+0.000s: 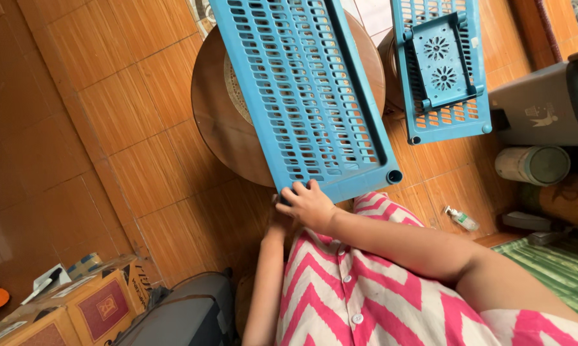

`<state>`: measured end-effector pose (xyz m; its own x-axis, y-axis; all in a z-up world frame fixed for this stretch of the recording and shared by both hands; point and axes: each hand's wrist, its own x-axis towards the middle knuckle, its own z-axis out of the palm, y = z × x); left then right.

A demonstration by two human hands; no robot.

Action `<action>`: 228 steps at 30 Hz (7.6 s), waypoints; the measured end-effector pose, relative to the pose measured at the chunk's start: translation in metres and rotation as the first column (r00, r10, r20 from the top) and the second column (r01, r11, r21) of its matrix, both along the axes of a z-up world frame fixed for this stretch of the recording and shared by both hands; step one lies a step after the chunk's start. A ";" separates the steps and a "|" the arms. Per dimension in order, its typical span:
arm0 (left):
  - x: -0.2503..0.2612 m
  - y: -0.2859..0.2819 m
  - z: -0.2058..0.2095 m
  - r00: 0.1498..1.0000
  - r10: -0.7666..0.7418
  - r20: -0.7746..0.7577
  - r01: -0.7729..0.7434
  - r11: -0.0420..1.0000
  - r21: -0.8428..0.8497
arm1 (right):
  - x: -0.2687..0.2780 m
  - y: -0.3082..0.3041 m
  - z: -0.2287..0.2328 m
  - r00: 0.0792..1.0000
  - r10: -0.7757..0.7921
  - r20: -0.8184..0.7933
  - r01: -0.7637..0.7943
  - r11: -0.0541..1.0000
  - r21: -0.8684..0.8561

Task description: The person disassembles a blue plastic crate by hand, removing the side panels and separating the components. The crate is taken apart piece by piece and the parts are placed on a round wooden table.

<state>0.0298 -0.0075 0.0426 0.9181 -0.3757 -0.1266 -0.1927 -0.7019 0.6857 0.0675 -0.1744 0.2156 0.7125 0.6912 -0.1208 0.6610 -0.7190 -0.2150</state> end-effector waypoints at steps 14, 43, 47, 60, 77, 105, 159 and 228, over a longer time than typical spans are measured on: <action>0.023 -0.027 0.126 0.923 0.254 0.288 -0.186 0.952 -0.244 | 0.058 -0.041 0.114 0.999 -0.033 -0.031 0.040 0.968 0.250; -0.035 -0.062 -0.002 0.941 0.243 -0.236 -0.323 0.853 -0.409 | -0.003 -0.020 0.010 0.991 -0.006 -0.133 -0.041 0.936 -0.349; -0.024 -0.047 0.004 0.944 0.239 -0.227 -0.316 0.855 -0.412 | -0.002 -0.020 0.000 0.998 -0.058 0.024 0.062 0.975 -0.213; -0.022 -0.033 0.002 0.886 0.199 -0.419 -0.424 0.714 -0.557 | 0.018 0.005 0.117 0.991 -0.130 0.007 0.127 0.975 0.185; 0.134 -0.030 0.218 0.664 -0.181 -0.726 -0.743 -0.041 -0.669 | 0.022 -0.046 0.194 0.982 -0.133 0.137 0.089 0.953 0.288; 0.136 0.001 0.131 0.676 -0.145 -0.722 -0.717 0.098 -0.691 | 0.119 -0.199 0.035 -0.073 -0.107 -0.992 0.997 -0.030 -0.070; 0.077 -0.377 0.059 0.746 0.054 -0.664 -0.383 0.850 -0.361 | 0.006 -0.437 -0.247 0.313 0.321 -0.894 0.456 -0.877 -0.155; 0.041 -0.054 -0.028 0.112 0.208 -0.972 -0.603 0.791 0.100 | -0.024 -0.122 -0.154 -0.391 0.045 -0.919 0.825 -0.425 -0.372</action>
